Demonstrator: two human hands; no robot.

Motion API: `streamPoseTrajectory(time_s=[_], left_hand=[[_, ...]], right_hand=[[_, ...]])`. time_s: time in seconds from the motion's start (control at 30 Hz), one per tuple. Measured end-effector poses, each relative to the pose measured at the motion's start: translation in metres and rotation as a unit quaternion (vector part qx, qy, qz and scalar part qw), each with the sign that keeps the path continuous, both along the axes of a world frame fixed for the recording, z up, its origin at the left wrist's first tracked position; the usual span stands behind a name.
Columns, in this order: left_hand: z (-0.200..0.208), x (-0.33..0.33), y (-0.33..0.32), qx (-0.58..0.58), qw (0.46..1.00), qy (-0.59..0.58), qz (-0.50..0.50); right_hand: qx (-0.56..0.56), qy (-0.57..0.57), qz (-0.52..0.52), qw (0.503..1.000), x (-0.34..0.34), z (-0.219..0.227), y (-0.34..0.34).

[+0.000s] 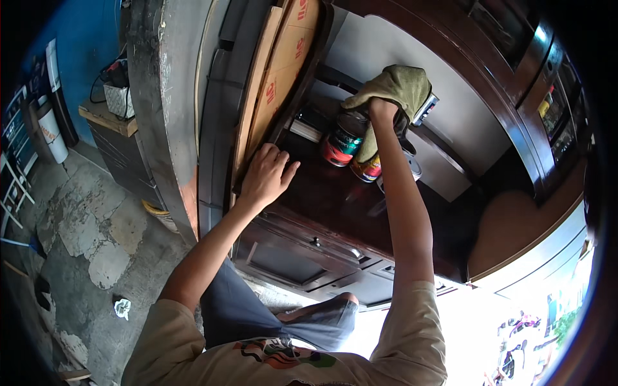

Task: Organize and wipe down various supply cans on a wooden cabinet shelf.

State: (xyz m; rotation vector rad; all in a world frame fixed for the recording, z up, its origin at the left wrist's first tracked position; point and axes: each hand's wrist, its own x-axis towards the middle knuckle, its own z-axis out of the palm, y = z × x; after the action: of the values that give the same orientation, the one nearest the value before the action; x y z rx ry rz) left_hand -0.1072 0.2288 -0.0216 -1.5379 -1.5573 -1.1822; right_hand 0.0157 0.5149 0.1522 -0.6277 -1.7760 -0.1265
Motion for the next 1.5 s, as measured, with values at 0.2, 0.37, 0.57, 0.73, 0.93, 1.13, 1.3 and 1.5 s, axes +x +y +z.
streamPoseTrajectory(time_s=[0.2, 0.37, 0.57, 0.73, 0.93, 1.13, 1.3, 1.5], left_hand=[[-0.002, -0.004, -0.003, 0.038, 0.999, -0.012, 0.030], [0.001, 0.001, -0.002, 0.034, 0.998, 0.011, 0.056], [0.006, 0.005, -0.005, 0.001, 0.999, -0.006, 0.044], [0.003, 0.008, -0.003, -0.012, 0.999, -0.009, 0.052], [0.000, 0.007, -0.004, 0.034, 0.999, -0.001, 0.020], [-0.002, 0.003, -0.008, 0.029, 0.995, -0.069, 0.066], [-0.001, 0.006, -0.007, 0.045, 0.995, -0.063, 0.070], [-0.002, 0.007, -0.010, 0.026, 0.996, -0.068, 0.058]], right_hand=[[-0.247, -0.225, -0.216, 0.918, -0.051, 0.002, 0.056], [-0.617, -0.383, -0.102, 0.680, -0.099, 0.097, 0.094], [-0.381, -0.384, -0.107, 0.834, -0.178, 0.029, 0.079], [-0.283, -0.428, -0.028, 0.858, -0.137, 0.025, 0.068], [-0.217, -0.376, -0.017, 0.901, -0.070, 0.011, 0.049], [-0.229, -0.303, -0.109, 0.918, -0.022, 0.007, 0.035], [-0.262, -0.272, -0.158, 0.912, -0.065, 0.006, 0.051], [-0.235, -0.413, 0.000, 0.880, -0.151, 0.009, 0.088]])
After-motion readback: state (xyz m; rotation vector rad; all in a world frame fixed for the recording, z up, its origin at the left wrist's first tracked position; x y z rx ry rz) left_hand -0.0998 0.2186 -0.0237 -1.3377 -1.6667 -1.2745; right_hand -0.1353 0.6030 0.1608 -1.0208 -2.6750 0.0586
